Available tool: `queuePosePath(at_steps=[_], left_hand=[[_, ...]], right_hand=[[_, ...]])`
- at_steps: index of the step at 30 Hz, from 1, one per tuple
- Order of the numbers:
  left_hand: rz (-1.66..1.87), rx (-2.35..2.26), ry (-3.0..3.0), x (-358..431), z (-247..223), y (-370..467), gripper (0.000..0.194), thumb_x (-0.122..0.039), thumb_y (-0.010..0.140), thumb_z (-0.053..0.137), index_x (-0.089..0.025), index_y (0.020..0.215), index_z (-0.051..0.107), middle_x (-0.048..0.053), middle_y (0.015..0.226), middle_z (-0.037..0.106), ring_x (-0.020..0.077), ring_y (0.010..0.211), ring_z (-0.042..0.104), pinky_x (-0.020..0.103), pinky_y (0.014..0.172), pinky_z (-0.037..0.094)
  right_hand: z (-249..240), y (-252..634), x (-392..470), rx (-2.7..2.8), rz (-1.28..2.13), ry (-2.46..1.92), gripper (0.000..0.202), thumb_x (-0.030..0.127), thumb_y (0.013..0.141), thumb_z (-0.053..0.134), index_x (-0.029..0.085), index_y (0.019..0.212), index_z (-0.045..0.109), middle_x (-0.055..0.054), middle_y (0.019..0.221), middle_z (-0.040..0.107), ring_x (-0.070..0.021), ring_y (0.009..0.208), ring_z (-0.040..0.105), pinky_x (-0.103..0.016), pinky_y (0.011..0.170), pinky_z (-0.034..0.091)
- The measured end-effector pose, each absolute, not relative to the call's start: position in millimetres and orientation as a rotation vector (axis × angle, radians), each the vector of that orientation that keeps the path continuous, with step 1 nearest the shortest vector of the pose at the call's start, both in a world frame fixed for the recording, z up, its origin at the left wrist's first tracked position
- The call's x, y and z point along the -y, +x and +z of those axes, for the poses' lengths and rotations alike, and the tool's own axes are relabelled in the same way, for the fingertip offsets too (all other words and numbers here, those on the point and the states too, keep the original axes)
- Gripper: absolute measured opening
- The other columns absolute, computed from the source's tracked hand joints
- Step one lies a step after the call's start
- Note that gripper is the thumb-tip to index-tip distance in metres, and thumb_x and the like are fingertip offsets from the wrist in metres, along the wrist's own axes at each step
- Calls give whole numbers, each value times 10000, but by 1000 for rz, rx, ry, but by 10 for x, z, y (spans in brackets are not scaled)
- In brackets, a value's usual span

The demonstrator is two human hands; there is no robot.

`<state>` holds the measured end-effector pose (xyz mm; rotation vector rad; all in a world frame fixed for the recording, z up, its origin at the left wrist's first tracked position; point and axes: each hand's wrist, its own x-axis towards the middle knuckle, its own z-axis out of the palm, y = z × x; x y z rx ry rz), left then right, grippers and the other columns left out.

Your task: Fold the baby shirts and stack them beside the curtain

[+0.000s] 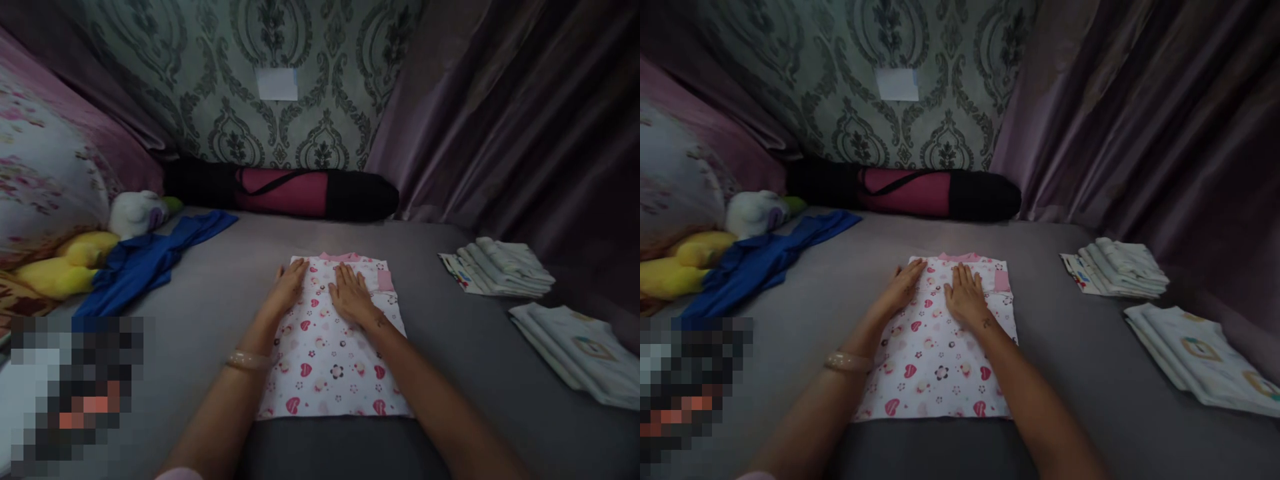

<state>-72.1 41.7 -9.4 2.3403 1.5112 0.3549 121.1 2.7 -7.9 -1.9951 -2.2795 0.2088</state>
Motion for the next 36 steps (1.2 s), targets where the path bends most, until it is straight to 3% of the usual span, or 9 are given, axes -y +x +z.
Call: queuePosePath(at_steps=[9,17,27,31,33,36], left_hand=[[379,-1518,2339,-457,-161,-732,619,-67,844,315,-177,1453,333,139,1538,287,228,1426,245,537,1147,103],[425,-1489,2315,-482,-220,-774,536,-129,913,265,-189,1437,360,128,1530,311,213,1425,248,534,1151,77],[171,-1504,2416,-506,-46,-785,533,-134,921,304,-210,1448,323,117,1545,281,224,1424,246,527,1128,201],[-61,-1486,2468,-543,253,-713,482,-130,902,359,-233,1364,451,105,1511,353,248,1387,330,484,1103,294],[-83,-1498,2524,-547,349,-596,454,-113,892,369,-210,1316,500,117,1478,404,254,1370,359,498,1103,288],[7,-1492,2623,-516,327,-358,464,-153,922,346,-142,1378,433,143,1485,390,253,1387,326,481,1124,256]], right_hand=[[-90,1573,55,2196,54,-2148,651,386,956,218,-13,1470,256,-187,1545,229,-277,1432,179,-460,1159,36],[-102,1832,110,2140,-29,-2129,649,417,960,243,-9,1442,330,-208,1520,288,-289,1418,212,-408,1152,123],[30,1956,71,2109,143,-2290,648,421,962,251,1,1452,314,-217,1535,243,-323,1418,198,-454,1120,219],[198,1767,-9,2212,77,-2190,590,370,968,234,13,1405,408,-209,1514,300,-315,1413,220,-491,1143,124],[222,1611,-44,2318,66,-2007,585,363,970,219,42,1434,374,-177,1537,266,-283,1431,185,-476,1156,78],[160,1384,-86,2445,137,-1802,605,376,966,209,63,1478,288,-139,1559,221,-244,1445,148,-457,1163,75]])
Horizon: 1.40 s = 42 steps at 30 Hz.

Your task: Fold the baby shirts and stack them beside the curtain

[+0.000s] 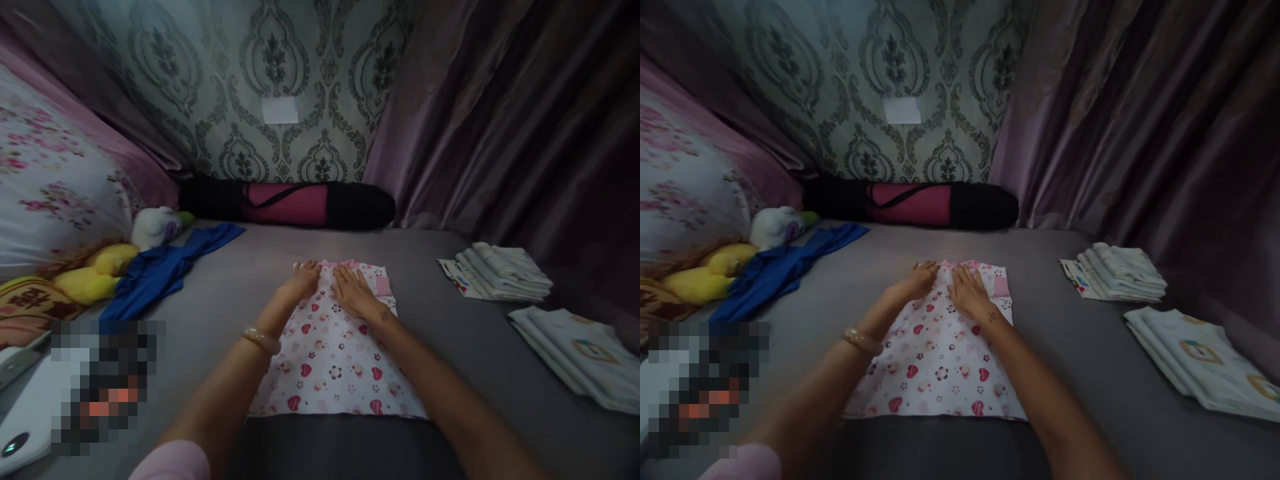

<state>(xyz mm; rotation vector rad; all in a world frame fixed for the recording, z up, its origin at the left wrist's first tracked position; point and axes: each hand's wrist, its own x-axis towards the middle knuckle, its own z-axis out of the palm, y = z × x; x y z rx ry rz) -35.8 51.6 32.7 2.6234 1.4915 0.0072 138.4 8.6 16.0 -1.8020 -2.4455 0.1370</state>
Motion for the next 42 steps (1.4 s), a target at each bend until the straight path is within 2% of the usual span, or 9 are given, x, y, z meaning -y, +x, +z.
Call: queuePosePath(at_steps=[4,9,12,16,24,31,34,38,42], left_hand=[[119,-1579,2656,-454,52,-160,530,-324,985,236,-67,1433,355,164,1505,347,269,1407,281,432,1150,210],[268,-1722,2617,-500,-228,-244,691,-520,964,192,-41,1441,335,196,1506,329,290,1412,265,422,1153,192],[321,-1786,2548,-562,-276,-332,739,-584,937,202,-57,1435,345,203,1497,343,303,1404,282,437,1140,215],[361,-1791,2500,-589,-282,-375,724,-581,933,200,-87,1446,327,184,1506,336,302,1406,279,460,1133,225],[329,-1773,2431,-636,-298,-463,827,-648,901,228,-27,1441,311,204,1521,291,312,1428,215,420,1143,213],[252,-1556,2552,-697,-288,-703,812,-639,915,166,-54,1468,279,164,1539,272,275,1435,207,401,1150,210],[218,-1591,2607,-652,-200,-693,803,-618,927,172,-37,1475,249,187,1549,229,286,1442,177,410,1157,185],[304,-1558,2803,-469,-71,-626,763,-573,944,199,-27,1474,239,198,1559,184,287,1459,79,437,1178,55],[252,-1279,2906,-142,-46,-664,735,-582,945,205,-87,1487,232,162,1568,187,258,1462,71,418,1181,51]], right_hand=[[0,1268,-115,2491,169,-1729,605,355,963,181,59,1482,276,-118,1557,232,-218,1443,161,-436,1168,82],[-67,1449,-103,2435,169,-1791,639,403,962,193,37,1480,271,-136,1561,210,-230,1445,151,-425,1170,95],[-52,1610,-82,2375,156,-1902,670,424,961,187,2,1476,257,-166,1562,182,-251,1445,146,-433,1170,104],[-49,1786,-62,2326,118,-2006,693,439,956,197,-22,1469,259,-183,1554,198,-271,1442,155,-427,1173,102],[-178,2159,-118,2193,5,-2020,664,396,948,200,-41,1426,349,-212,1510,307,-305,1416,231,-428,1157,194],[-299,2382,-137,2155,105,-1844,642,408,950,196,16,1428,369,-187,1512,320,-273,1426,217,-430,1157,218],[-274,2373,-119,2149,114,-1826,648,438,953,194,36,1430,370,-186,1510,325,-276,1423,226,-445,1148,231],[-159,2299,25,2209,7,-1811,666,486,940,284,88,1474,292,-151,1556,232,-276,1441,161,-472,1159,161],[-24,2216,329,2435,-16,-1689,641,466,948,292,123,1489,267,-104,1582,157,-241,1456,86,-438,1175,75]])
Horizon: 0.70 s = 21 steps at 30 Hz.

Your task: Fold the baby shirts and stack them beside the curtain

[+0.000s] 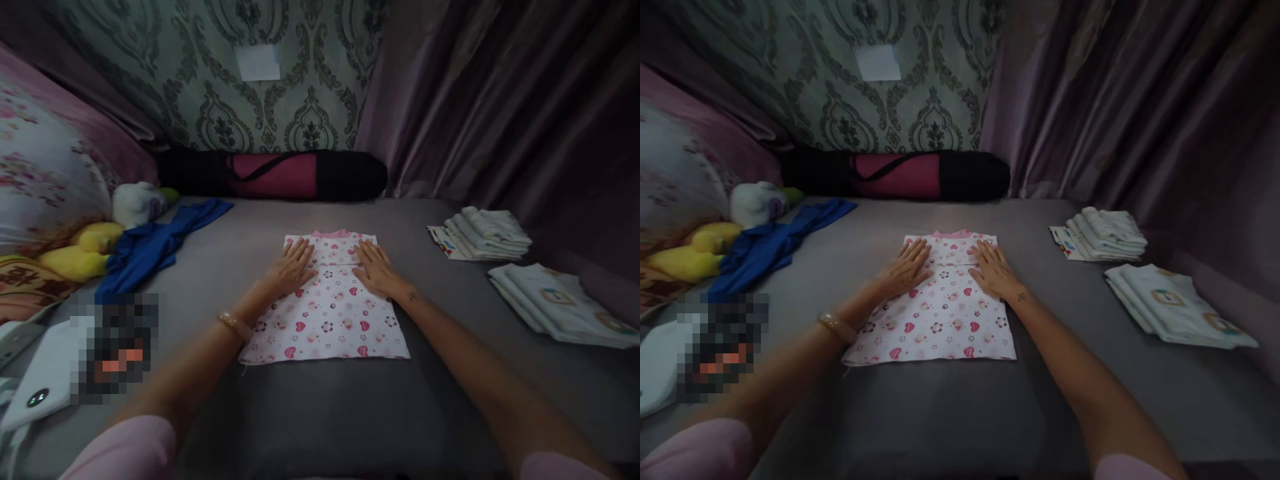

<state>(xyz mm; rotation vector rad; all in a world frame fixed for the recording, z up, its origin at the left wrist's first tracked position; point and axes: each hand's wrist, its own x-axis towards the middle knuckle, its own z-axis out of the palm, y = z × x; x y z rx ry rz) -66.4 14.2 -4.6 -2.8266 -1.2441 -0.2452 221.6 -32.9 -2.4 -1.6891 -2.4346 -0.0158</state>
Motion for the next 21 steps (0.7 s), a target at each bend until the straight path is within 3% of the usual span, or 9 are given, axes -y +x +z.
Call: queuePosePath(at_steps=[7,21], left_hand=[[-108,1174,-3001,413,-57,-985,667,-559,968,144,-163,1499,220,114,1571,197,211,1457,121,385,1180,78],[8,1289,-3082,1042,46,-1424,636,-559,968,211,-223,1507,209,82,1572,156,239,1452,127,440,1171,133]], right_hand=[[-8,2245,884,2628,206,-1559,621,501,962,256,185,1496,269,-72,1580,167,-232,1448,142,-434,1179,109],[107,2213,1734,2657,325,-1428,556,465,986,282,255,1500,258,-55,1563,213,-218,1438,179,-466,1175,172]])
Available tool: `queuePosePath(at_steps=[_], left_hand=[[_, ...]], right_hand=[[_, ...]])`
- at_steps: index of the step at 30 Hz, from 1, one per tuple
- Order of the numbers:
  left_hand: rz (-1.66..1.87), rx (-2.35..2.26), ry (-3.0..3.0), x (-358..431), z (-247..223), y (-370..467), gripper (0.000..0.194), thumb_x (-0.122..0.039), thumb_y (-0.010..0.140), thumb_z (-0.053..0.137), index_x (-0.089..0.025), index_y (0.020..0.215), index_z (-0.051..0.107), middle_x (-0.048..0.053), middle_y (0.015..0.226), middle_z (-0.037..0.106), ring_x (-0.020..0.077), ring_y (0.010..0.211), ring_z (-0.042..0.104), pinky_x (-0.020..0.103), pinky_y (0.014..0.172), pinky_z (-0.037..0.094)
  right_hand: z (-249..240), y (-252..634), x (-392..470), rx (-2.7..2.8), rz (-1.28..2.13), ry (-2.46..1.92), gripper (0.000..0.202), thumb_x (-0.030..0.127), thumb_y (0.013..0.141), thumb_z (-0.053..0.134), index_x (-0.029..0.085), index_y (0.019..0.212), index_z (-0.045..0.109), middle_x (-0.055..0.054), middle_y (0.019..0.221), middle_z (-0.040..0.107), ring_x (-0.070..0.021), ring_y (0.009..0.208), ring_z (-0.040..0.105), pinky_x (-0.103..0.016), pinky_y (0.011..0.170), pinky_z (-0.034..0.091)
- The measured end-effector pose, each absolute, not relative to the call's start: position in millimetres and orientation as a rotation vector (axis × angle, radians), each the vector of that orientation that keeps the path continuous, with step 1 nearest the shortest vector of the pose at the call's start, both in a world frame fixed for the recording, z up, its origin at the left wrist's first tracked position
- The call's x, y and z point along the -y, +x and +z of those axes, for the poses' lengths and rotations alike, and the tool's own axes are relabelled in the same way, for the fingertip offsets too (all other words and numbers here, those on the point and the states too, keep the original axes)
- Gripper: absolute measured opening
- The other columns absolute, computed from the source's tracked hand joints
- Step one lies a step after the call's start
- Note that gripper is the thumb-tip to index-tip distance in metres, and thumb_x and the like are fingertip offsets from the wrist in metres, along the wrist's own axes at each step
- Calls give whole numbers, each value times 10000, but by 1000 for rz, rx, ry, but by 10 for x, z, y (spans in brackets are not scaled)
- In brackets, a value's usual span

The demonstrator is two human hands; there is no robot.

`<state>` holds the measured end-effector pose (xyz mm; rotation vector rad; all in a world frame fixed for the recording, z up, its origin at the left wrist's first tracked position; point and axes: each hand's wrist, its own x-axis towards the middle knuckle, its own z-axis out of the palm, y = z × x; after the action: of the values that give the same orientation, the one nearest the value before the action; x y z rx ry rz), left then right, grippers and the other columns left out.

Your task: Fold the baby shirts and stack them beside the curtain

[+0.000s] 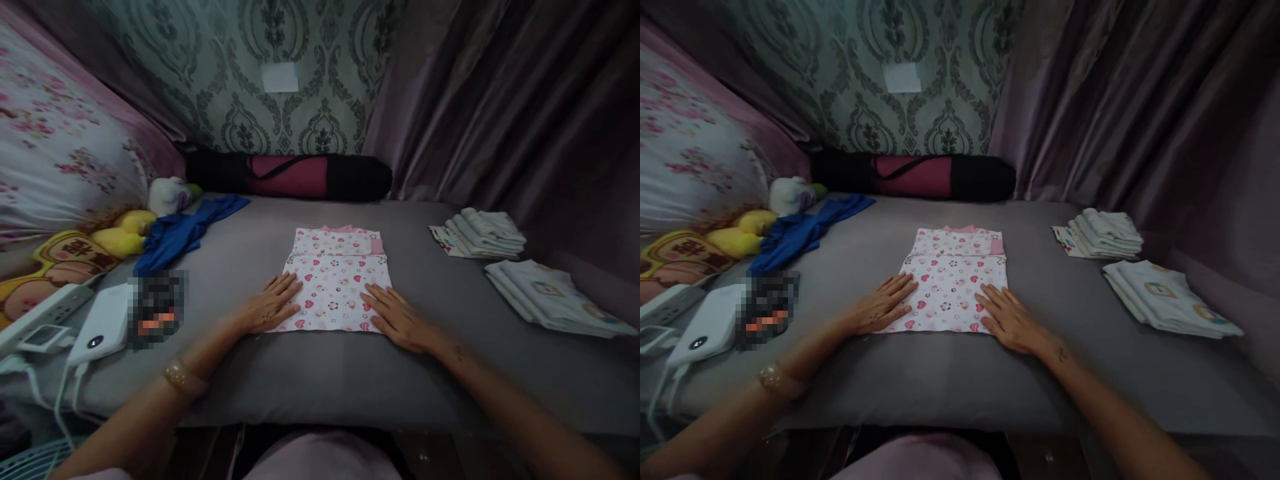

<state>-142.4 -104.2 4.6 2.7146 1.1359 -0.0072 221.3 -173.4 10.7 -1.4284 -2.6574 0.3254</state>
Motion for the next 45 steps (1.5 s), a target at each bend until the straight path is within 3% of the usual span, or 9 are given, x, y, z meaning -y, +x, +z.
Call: queuePosePath(at_steps=[10,13,16,20,33,40,45], left_hand=[[140,-1041,2781,1523,116,-1730,673,-539,947,362,-235,1515,168,87,1558,226,241,1439,199,443,1167,203],[232,-1033,2796,1607,134,-1797,553,-469,954,409,-238,1453,355,86,1508,365,246,1411,281,444,1129,308],[331,-1022,2804,1664,172,-1822,370,-358,973,410,-248,1299,547,72,1362,530,217,1282,461,387,1045,430],[366,-982,2850,1682,200,-1816,317,-298,987,370,-229,1173,618,69,1162,626,183,1070,582,334,929,507],[149,-948,2885,1589,175,-1798,313,-109,889,406,-209,1121,592,84,1154,619,219,1059,569,357,888,501],[224,-849,2753,1438,219,-1837,349,-110,867,414,-256,1139,577,61,1135,621,194,1033,578,327,889,488],[328,-933,2502,1382,459,-1806,284,-190,927,382,-245,1100,600,61,1077,640,166,962,594,278,854,485]], right_hand=[[115,2241,2239,2581,254,-1442,579,402,975,375,292,1513,192,-41,1553,254,-224,1426,219,-474,1165,238],[99,2289,2339,2544,242,-1476,539,375,974,384,303,1494,262,-35,1540,293,-215,1417,251,-472,1155,270],[52,2385,2386,2485,241,-1482,472,350,971,395,317,1441,384,-33,1497,386,-209,1374,353,-452,1115,357],[-38,2546,2379,2413,205,-1474,421,331,962,412,298,1375,488,-46,1384,532,-204,1273,492,-420,1054,447],[-77,2564,2337,2470,60,-1517,538,71,853,363,247,1337,517,-76,1308,589,-222,1170,567,-442,1004,485],[29,2606,2200,2381,222,-1486,400,166,923,374,294,1257,553,-52,1231,635,-195,1107,608,-441,1022,460],[108,2560,2093,2180,404,-1524,284,241,926,398,278,1096,622,-71,1119,675,-205,1028,640,-383,915,525]])
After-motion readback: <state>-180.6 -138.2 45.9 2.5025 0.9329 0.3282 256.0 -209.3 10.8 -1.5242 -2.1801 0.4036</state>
